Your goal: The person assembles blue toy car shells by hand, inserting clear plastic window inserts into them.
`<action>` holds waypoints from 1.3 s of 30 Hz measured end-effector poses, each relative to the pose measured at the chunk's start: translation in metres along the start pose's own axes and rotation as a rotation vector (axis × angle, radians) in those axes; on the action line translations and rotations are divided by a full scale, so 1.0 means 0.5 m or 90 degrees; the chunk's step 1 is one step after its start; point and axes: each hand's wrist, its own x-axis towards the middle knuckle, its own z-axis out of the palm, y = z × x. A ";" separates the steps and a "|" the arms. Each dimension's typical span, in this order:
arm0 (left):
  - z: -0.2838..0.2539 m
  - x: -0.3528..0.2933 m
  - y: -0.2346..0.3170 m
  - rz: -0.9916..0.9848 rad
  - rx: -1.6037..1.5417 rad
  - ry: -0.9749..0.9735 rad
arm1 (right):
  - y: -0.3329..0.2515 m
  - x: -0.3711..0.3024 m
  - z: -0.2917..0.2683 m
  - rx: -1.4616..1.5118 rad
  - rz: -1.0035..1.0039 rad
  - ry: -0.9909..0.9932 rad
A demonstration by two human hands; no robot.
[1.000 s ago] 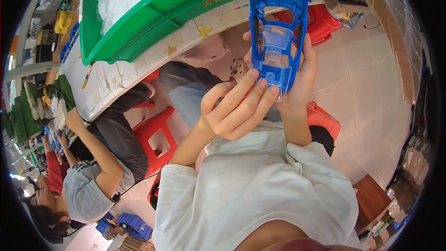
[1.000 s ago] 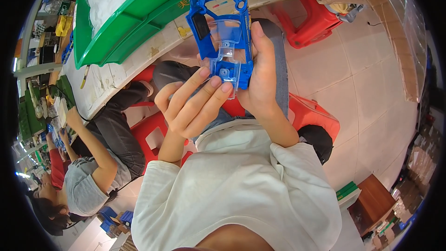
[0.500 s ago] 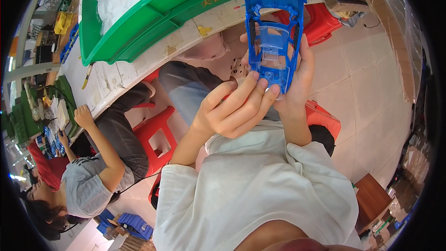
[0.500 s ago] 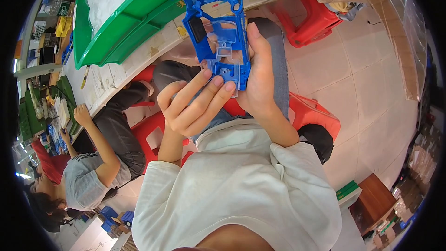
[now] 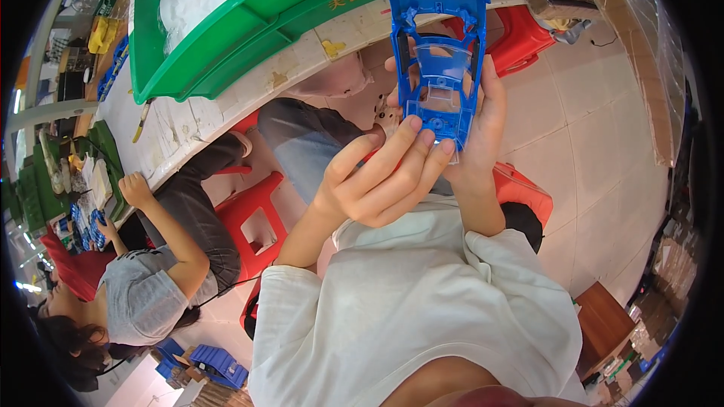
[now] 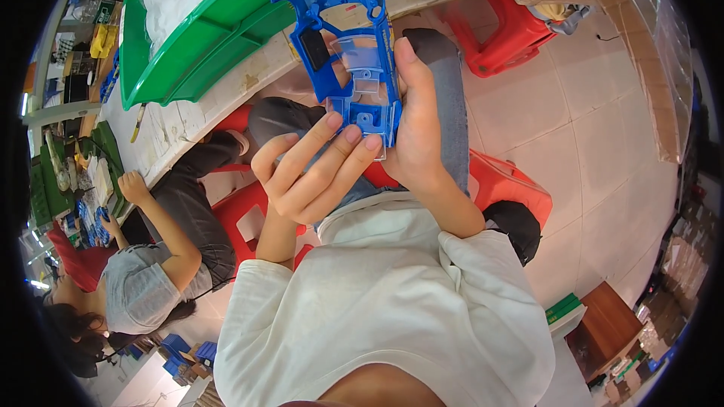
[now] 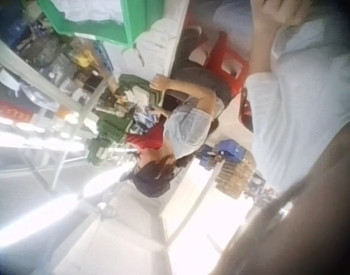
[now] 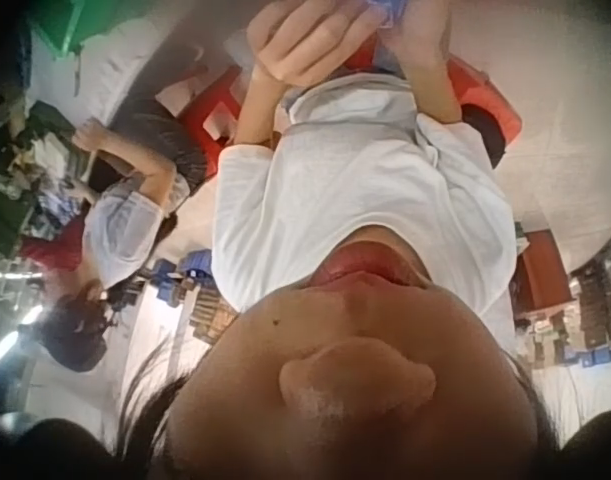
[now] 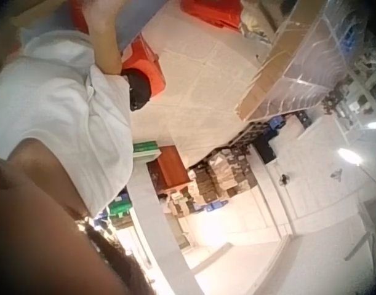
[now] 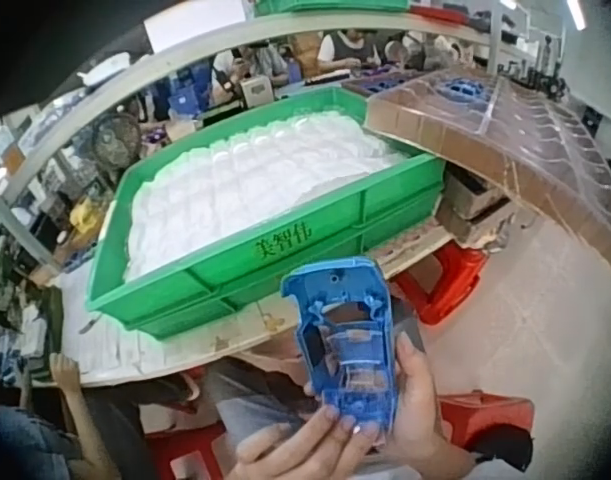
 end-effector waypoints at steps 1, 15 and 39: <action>0.001 0.000 0.000 0.001 0.009 0.001 | -0.001 -0.001 -0.002 -0.025 0.007 0.000; -0.006 0.004 -0.007 -0.005 0.033 0.012 | 0.006 -0.003 0.003 -0.037 0.000 -0.013; 0.008 0.017 -0.010 -0.067 0.032 -0.003 | 0.016 -0.009 0.014 -0.017 -0.040 -0.107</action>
